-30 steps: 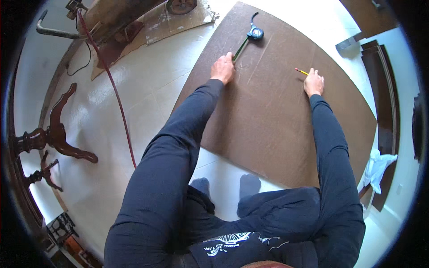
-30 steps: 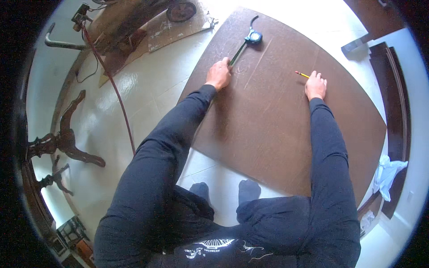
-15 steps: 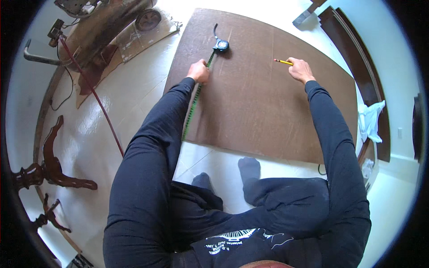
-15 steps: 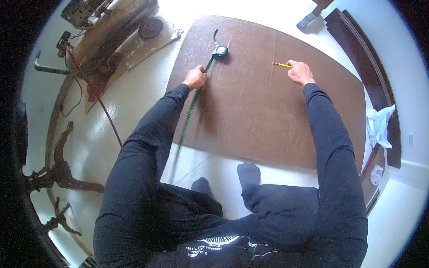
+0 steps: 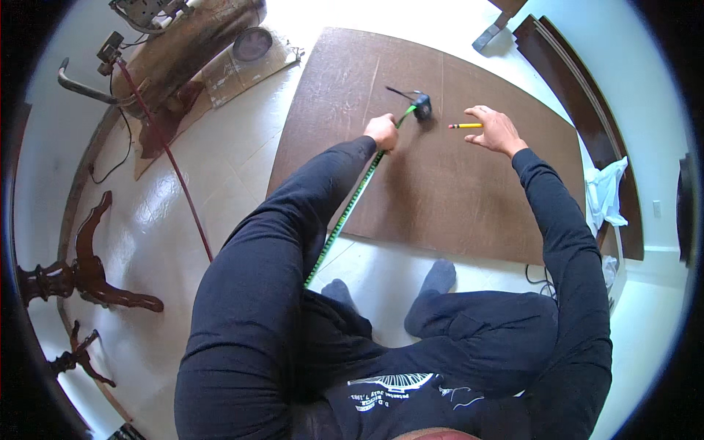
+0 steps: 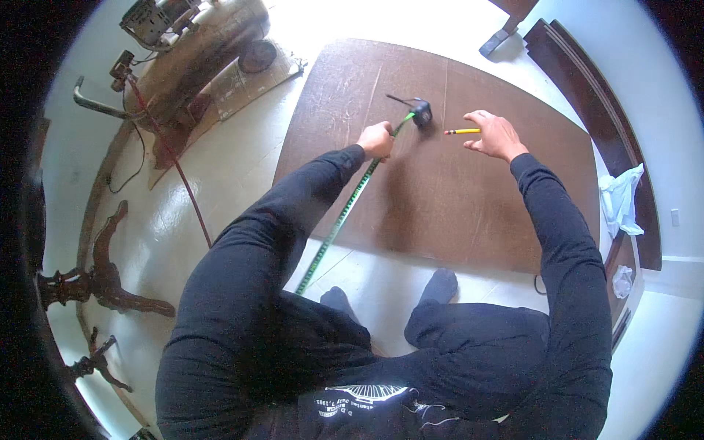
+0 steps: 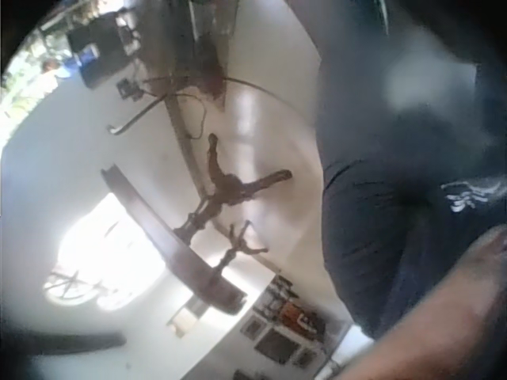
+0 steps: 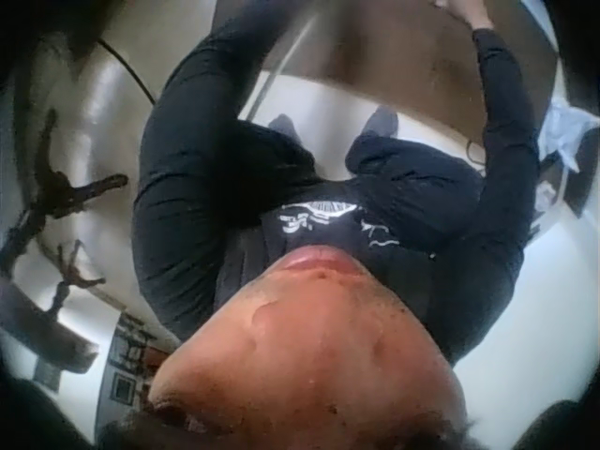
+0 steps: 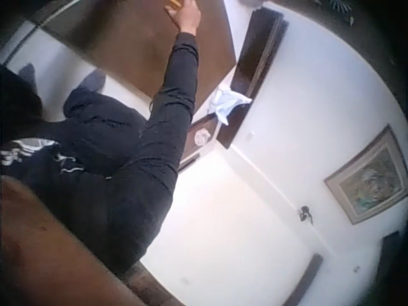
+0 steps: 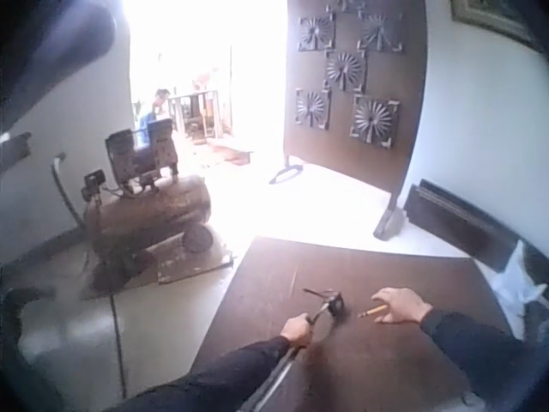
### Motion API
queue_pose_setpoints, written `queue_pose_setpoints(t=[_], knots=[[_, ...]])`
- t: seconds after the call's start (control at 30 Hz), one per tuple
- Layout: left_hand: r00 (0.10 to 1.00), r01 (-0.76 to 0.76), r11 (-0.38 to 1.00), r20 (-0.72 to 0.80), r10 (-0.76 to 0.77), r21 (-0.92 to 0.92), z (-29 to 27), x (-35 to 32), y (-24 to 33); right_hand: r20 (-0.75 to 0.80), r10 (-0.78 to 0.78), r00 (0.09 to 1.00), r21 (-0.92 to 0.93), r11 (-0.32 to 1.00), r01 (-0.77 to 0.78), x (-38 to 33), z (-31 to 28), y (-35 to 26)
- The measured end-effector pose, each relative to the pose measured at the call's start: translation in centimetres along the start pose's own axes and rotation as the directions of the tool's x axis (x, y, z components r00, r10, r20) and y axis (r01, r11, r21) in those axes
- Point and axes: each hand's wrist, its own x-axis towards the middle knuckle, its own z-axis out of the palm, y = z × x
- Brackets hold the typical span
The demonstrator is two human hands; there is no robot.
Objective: Measuring a large wood panel on the floor using a measuring tape and marking it with a pencil.
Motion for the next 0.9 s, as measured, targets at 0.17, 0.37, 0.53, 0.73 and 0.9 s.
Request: queue_pose_setpoints(t=[0.17, 0.37, 0.53, 0.73, 0.9], knots=[[0.987, -0.119, 0.964, 0.132, 0.089, 0.239, -0.1, -2.3, 4.3, 0.016, -0.186, 0.982, 0.043, 0.982, 0.186, -0.4, 0.2, -1.9], [0.943, -0.330, 0.761, 0.172, 0.283, 0.558, -0.1, -3.0, 7.7, 0.140, -0.349, 0.927, 0.221, 0.923, 0.314, -2.9, 4.9, -5.6], [0.941, -0.330, 0.686, 0.167, 0.295, 0.648, -0.3, -3.3, 8.5, 0.303, -0.170, 0.938, 0.335, 0.940, 0.062, -3.8, 7.7, -6.7], [0.855, -0.462, 0.446, 0.251, 0.454, 0.766, 1.3, -2.8, 7.2, 0.527, -0.054, 0.848, 0.802, 0.361, -0.475, -6.5, 11.0, -10.4], [0.763, -0.612, 0.350, 0.413, 0.497, 0.709, 5.6, -2.5, 6.5, 0.726, -0.055, 0.686, 0.686, -0.018, -0.727, -10.3, 12.8, -12.2]])
